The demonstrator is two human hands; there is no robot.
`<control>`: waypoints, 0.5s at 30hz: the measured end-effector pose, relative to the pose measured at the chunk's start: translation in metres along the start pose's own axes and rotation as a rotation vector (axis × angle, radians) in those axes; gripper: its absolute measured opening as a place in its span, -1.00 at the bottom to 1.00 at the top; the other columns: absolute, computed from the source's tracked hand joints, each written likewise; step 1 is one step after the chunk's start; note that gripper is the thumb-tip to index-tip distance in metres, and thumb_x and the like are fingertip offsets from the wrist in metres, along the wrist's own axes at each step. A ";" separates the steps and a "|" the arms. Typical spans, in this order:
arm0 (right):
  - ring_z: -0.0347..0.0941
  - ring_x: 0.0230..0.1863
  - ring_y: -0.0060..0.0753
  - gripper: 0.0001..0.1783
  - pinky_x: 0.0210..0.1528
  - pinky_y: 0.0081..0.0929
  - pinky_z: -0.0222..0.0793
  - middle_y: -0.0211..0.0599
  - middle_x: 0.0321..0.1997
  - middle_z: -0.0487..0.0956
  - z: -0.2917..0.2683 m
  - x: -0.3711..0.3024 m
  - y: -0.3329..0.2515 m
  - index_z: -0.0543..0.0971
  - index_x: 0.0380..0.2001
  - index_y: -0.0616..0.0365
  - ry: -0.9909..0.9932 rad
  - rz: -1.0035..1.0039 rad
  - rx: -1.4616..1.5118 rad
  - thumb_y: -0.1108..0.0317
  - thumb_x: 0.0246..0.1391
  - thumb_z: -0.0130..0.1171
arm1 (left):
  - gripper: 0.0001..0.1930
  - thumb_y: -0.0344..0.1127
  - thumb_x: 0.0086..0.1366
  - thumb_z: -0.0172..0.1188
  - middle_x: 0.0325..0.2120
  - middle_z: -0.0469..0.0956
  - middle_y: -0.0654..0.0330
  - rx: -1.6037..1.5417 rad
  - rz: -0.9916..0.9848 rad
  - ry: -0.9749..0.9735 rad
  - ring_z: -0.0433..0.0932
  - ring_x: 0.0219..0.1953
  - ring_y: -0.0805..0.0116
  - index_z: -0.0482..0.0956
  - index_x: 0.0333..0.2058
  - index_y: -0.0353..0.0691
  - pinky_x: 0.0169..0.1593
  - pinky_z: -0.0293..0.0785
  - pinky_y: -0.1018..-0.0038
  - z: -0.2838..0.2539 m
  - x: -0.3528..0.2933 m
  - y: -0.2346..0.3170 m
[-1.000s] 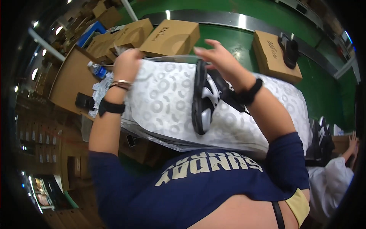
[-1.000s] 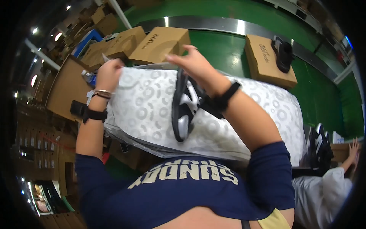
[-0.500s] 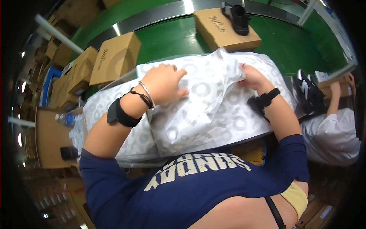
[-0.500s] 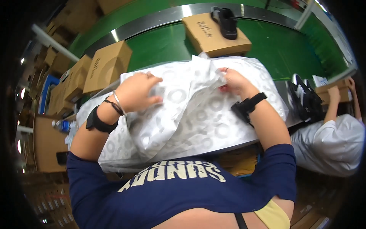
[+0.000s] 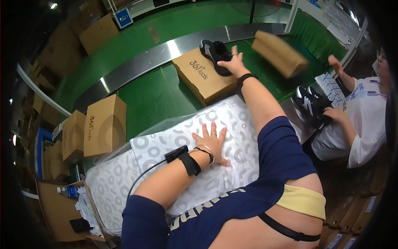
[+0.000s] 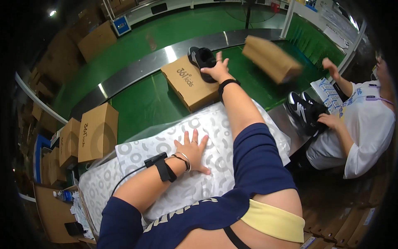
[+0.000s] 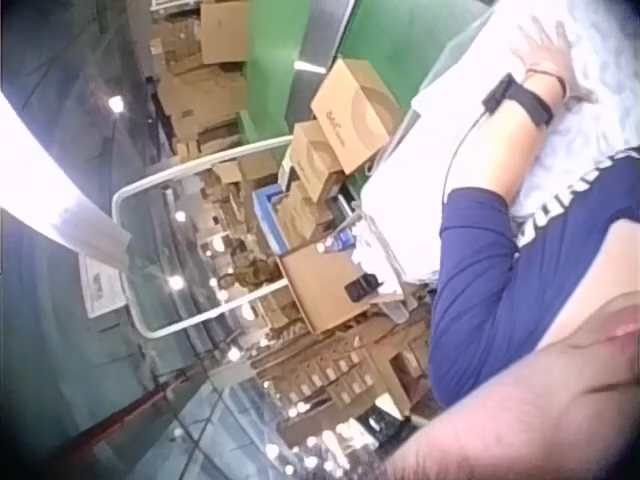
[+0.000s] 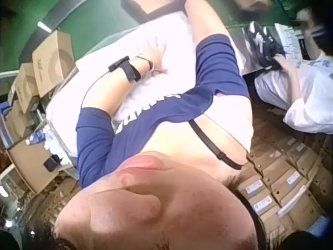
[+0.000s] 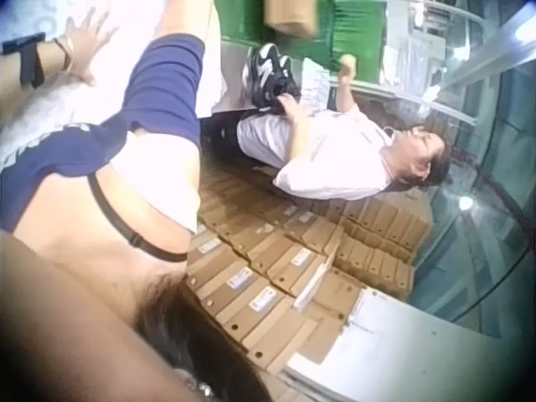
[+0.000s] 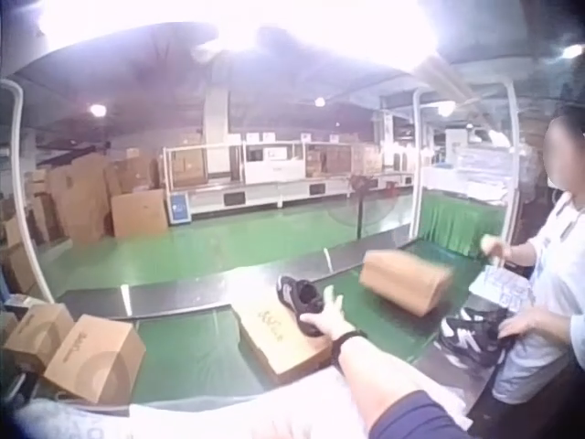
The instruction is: Packing finished shoes into boxes with tissue paper on a manufacturing line.
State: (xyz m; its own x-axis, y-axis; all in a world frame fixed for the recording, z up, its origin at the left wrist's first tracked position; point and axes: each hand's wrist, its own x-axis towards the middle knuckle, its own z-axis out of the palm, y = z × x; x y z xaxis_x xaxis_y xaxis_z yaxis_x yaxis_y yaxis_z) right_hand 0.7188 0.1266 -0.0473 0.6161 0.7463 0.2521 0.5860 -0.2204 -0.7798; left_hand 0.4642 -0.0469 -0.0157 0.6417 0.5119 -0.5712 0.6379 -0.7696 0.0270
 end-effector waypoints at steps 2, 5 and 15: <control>0.04 0.22 0.07 -0.15 0.20 -0.34 0.03 0.21 0.22 0.02 -0.004 0.019 0.020 0.29 0.06 0.14 -0.087 -0.164 0.109 0.06 -0.35 0.35 | 0.23 0.35 -0.36 0.28 0.23 -0.28 -0.10 0.024 0.038 0.036 -0.29 0.25 -0.22 -0.21 0.23 0.01 0.06 -0.06 -0.27 -0.002 0.001 0.008; 0.35 -0.06 -0.21 -0.52 -0.02 -0.45 0.28 -0.03 -0.04 0.39 -0.007 -0.015 -0.049 0.45 -0.21 0.30 -0.189 -0.272 0.223 0.23 -0.20 0.27 | 0.24 0.34 -0.38 0.29 0.23 -0.28 -0.10 -0.028 0.012 0.040 -0.29 0.25 -0.22 -0.20 0.23 0.01 0.06 -0.08 -0.27 0.005 0.000 0.001; 0.45 -0.35 -0.51 -0.77 -0.25 -0.59 0.38 -0.32 -0.35 0.52 -0.154 -0.204 -0.130 0.46 -0.28 0.23 -0.740 0.180 0.942 0.41 -0.06 0.14 | -0.25 -0.04 0.01 0.13 -0.07 0.32 -0.11 -0.003 0.215 0.395 0.32 -0.02 0.02 0.07 0.12 -0.25 -0.07 0.32 0.15 0.028 0.002 0.006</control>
State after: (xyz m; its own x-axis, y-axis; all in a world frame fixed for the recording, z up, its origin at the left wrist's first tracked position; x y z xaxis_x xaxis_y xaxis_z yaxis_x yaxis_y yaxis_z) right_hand 0.5978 -0.0936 0.0911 0.0185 0.9985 -0.0514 -0.2802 -0.0442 -0.9589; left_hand 0.4577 -0.0614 -0.0396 0.8729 0.4471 -0.1954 0.4730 -0.8736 0.1139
